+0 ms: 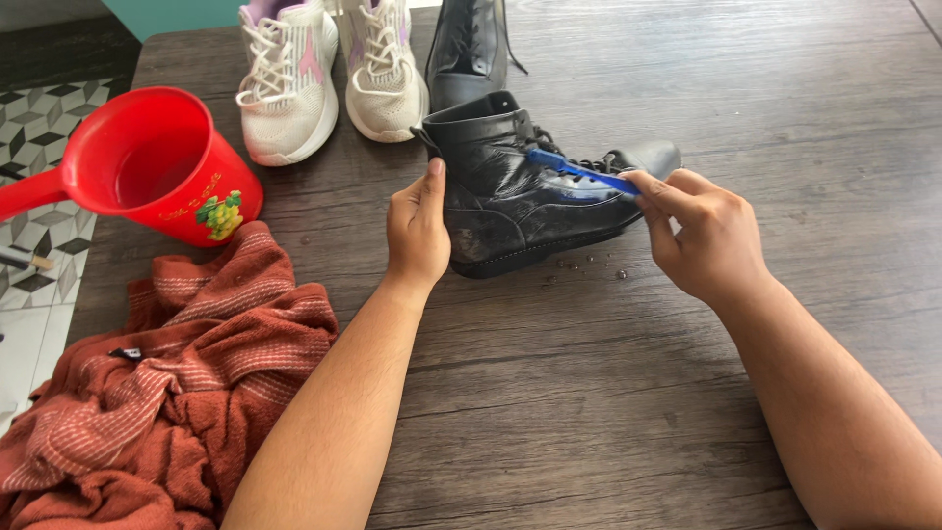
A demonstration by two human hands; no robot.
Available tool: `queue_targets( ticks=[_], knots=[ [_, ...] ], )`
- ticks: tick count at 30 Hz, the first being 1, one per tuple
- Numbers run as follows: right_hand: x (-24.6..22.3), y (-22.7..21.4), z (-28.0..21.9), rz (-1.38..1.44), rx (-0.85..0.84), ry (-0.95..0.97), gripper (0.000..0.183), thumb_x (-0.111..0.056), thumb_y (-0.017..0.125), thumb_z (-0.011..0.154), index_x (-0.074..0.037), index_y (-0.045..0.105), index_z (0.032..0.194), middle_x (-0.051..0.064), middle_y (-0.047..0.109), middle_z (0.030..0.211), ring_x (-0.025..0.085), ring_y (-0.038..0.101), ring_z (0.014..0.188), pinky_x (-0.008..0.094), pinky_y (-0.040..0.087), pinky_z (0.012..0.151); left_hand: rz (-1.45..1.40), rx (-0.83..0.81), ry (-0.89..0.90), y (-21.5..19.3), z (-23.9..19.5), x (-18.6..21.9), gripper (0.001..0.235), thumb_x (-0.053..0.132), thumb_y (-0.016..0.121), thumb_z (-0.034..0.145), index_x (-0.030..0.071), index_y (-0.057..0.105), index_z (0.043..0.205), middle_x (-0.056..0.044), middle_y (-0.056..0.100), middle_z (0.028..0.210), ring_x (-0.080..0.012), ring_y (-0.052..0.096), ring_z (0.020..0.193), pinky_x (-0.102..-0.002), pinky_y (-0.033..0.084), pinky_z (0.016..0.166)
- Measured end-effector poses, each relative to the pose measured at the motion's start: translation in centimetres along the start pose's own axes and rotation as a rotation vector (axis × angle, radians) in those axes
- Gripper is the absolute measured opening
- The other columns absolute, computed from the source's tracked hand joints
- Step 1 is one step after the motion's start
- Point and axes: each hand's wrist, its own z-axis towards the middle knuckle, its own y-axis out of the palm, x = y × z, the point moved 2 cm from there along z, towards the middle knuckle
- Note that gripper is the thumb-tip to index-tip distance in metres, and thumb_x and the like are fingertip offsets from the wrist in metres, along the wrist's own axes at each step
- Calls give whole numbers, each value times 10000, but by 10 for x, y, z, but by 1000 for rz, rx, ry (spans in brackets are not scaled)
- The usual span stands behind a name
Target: The person scrubs a black leather boot with a blue toothbrush dipped in water from a red mug. They repeatedly wet the brush and scrub the boot's upper and toe areas on a wooden table.
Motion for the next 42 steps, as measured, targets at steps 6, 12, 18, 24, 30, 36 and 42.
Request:
queue_targets(
  ticks=[6,12,18,24,30,36,42],
  knots=[
    [-2,-3,1,14,-9,4,257,-92,576,973,-186,666,1195,-31,471,715,163,413,526,315,344,445,19,-22,39,1,-1,-2,483,385,388,971,176,188,584,96,188,540,-49,192,532,-249,173,517],
    [-10,-11,2,66,34,36,239,-75,548,996,-155,667,1188,-14,463,712,160,396,531,307,369,510,-12,-71,236,2,-3,9,320,329,366,985,97,559,1092,10,608,983,-117,565,947,-267,435,867],
    [-16,-24,1,224,174,101,188,23,567,1004,36,675,1156,93,568,852,154,368,584,287,326,572,123,-198,388,-3,-11,22,475,249,426,978,261,308,1438,-1,653,819,-37,344,400,-195,287,422],
    [-12,-30,0,250,179,103,250,73,561,1104,197,623,1312,272,626,1126,263,561,933,343,423,796,229,-259,629,6,-14,23,410,204,493,867,250,400,1264,-40,629,1230,-98,532,450,-246,583,476],
    [-120,-46,59,269,-112,-31,222,27,565,1054,131,627,1240,122,395,721,178,332,569,302,268,546,264,-167,673,6,-23,14,423,534,378,989,336,332,1360,52,642,1268,-147,752,847,-279,557,587],
    [-179,-21,134,12,-247,-237,322,-120,608,1016,25,702,1288,151,663,972,265,585,719,377,421,681,302,-116,633,27,-16,-7,595,636,360,902,278,369,1377,-11,711,1098,-154,677,662,-362,497,550],
    [-235,22,196,-57,-506,-136,292,-176,573,946,2,515,1170,155,619,1000,413,568,809,509,400,664,364,-145,498,21,-19,-4,642,712,353,827,390,347,1382,144,670,1285,-81,757,1034,-298,595,773]
  ],
)
